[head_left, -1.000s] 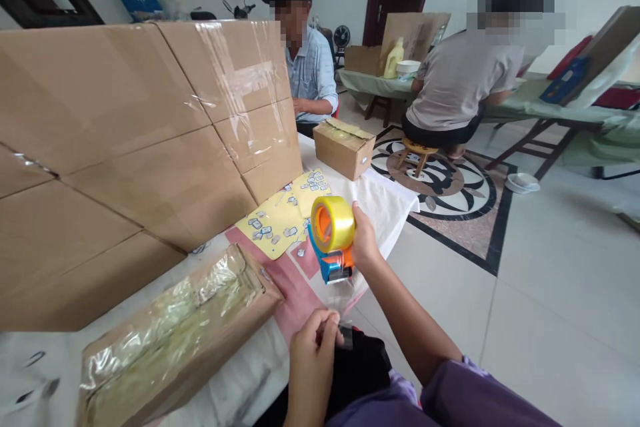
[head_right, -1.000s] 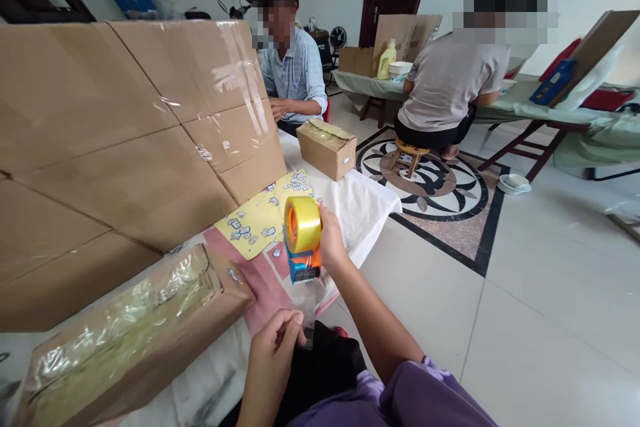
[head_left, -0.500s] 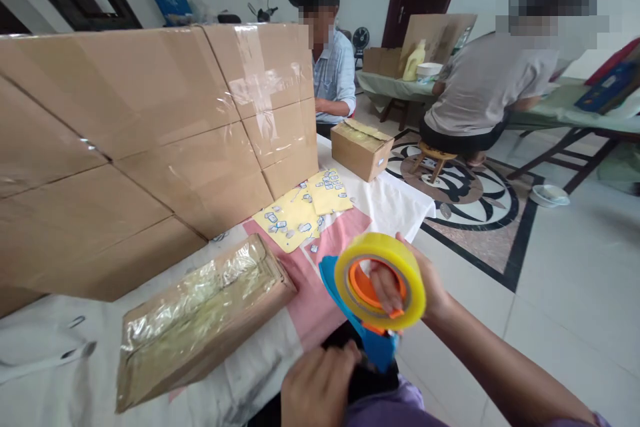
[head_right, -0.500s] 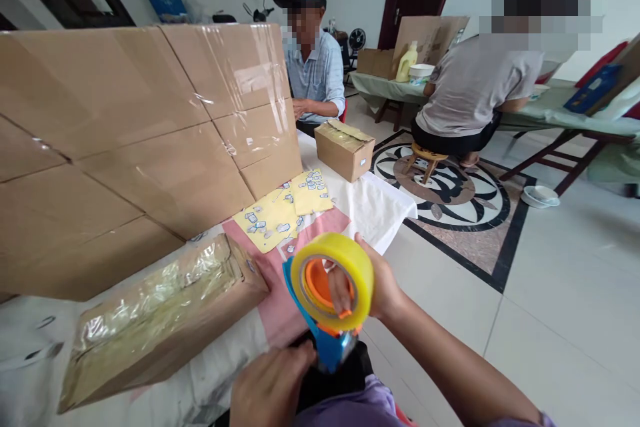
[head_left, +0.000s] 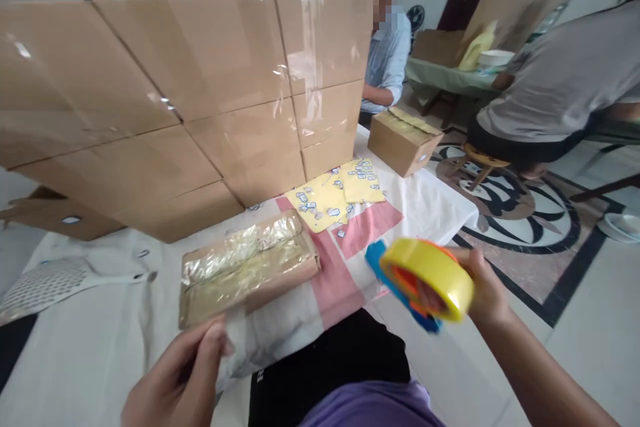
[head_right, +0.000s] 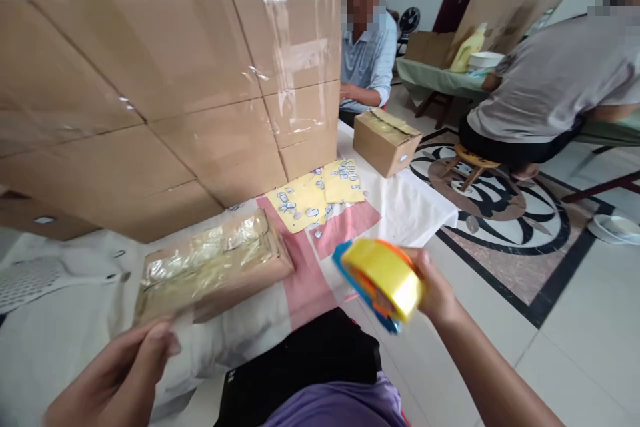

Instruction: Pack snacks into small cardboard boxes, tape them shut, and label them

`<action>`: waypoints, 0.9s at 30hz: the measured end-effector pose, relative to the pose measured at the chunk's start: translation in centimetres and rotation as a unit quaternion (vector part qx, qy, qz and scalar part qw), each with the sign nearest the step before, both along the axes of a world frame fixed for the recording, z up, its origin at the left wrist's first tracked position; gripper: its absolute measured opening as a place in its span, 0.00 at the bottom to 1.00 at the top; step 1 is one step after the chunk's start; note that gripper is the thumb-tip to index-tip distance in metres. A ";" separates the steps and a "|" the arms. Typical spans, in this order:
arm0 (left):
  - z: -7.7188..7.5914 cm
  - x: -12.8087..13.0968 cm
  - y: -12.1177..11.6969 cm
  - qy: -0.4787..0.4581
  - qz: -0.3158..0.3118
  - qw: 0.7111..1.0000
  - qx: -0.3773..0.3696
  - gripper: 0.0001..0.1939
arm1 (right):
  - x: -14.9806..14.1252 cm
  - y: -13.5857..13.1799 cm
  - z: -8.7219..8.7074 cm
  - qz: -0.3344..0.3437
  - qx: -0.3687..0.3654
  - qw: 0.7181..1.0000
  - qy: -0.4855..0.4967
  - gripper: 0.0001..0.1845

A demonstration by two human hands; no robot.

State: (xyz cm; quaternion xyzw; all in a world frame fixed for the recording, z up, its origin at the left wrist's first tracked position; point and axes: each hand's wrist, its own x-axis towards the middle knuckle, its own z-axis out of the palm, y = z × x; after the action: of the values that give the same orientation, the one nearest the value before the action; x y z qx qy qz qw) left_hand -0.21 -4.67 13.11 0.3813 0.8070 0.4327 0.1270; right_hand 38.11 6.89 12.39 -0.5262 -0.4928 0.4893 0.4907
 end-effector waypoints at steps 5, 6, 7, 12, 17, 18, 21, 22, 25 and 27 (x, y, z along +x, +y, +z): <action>0.6 2.0 2.6 -0.153 -0.027 0.987 0.034 0.20 | -2.5 10.4 -2.5 -0.110 0.059 0.990 0.063 0.38; 0.5 1.8 3.0 -0.170 -0.031 0.984 0.044 0.20 | -2.8 12.0 -3.1 -0.115 0.057 0.990 0.060 0.35; 0.3 1.6 3.3 -0.187 -0.032 0.980 0.053 0.20 | -3.0 13.2 -3.7 -0.111 0.048 0.991 0.054 0.32; 0.1 0.5 4.0 -0.243 -0.025 0.965 0.100 0.22 | -2.4 15.3 -5.7 -0.089 -0.002 0.995 0.046 0.28; 1.9 -0.6 5.5 -0.264 -0.041 0.959 0.092 0.27 | -1.2 13.9 -5.9 -0.108 0.001 0.991 -0.082 0.30; 2.3 -0.7 5.7 -0.267 -0.054 0.958 0.090 0.28 | -1.3 13.2 -5.7 -0.159 0.038 0.976 -0.147 0.28; 3.0 -0.7 5.7 -0.276 -0.091 0.952 0.091 0.28 | -3.1 10.2 -4.1 -0.302 0.210 0.883 -0.291 0.22; 3.2 -0.4 5.5 -0.277 -0.100 0.952 0.086 0.27 | -4.3 9.1 -3.3 -0.293 0.262 0.872 -0.292 0.20; 3.4 1.0 4.8 -0.264 -0.150 0.951 0.055 0.22 | -9.2 6.2 0.1 -0.017 0.322 0.928 -0.186 0.11; 3.2 2.1 4.2 -0.244 -0.206 0.947 0.042 0.19 | -12.9 5.3 2.6 0.210 0.306 0.919 -0.133 0.09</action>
State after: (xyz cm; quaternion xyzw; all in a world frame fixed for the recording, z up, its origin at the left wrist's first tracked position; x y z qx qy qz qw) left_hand 1.90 -0.44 16.34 0.4272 0.6362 0.5107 0.3898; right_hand 25.25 12.20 15.03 -0.2950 -0.7786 0.3319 0.4433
